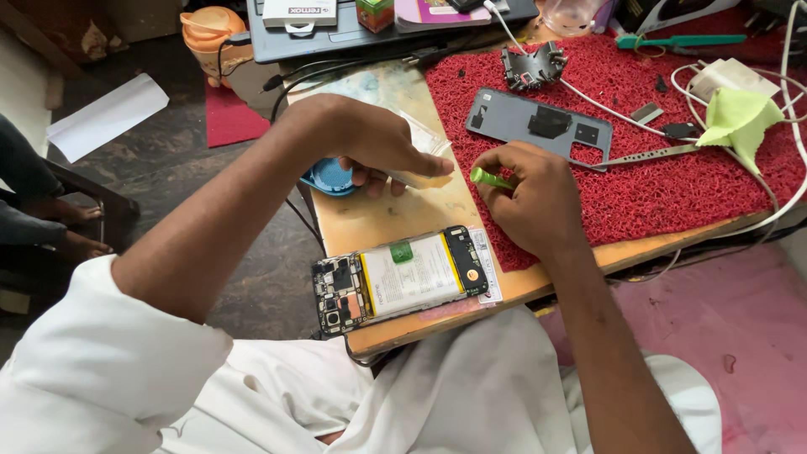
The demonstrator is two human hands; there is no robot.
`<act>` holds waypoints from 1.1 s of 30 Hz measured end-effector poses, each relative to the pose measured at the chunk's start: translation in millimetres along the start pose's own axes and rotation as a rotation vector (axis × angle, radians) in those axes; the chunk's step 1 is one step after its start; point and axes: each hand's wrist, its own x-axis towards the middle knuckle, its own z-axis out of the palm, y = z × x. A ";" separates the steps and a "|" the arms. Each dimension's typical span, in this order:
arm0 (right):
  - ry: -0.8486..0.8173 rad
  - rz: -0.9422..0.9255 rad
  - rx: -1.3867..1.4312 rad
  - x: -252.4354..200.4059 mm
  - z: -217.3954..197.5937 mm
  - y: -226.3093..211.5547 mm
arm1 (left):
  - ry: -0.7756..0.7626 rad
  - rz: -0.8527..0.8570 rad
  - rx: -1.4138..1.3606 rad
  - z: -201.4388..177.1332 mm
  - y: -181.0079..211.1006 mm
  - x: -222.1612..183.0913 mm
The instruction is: The person is repairing a disassembled smartphone by hand. They place a small black component onto the phone's internal frame and then use a green screwdriver to secure it with screws. The person works on the device while sitting on the floor.
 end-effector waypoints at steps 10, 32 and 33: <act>-0.012 0.028 0.016 1.2 0.1 -0.1 | -0.058 -0.022 0.090 -3.7 11.6 3.6; -0.017 0.022 0.036 1.7 0.7 2.0 | -0.090 -0.021 0.051 -4.6 17.9 5.9; -0.017 0.019 0.043 1.9 0.6 1.9 | -0.087 -0.022 0.046 -4.8 18.1 5.2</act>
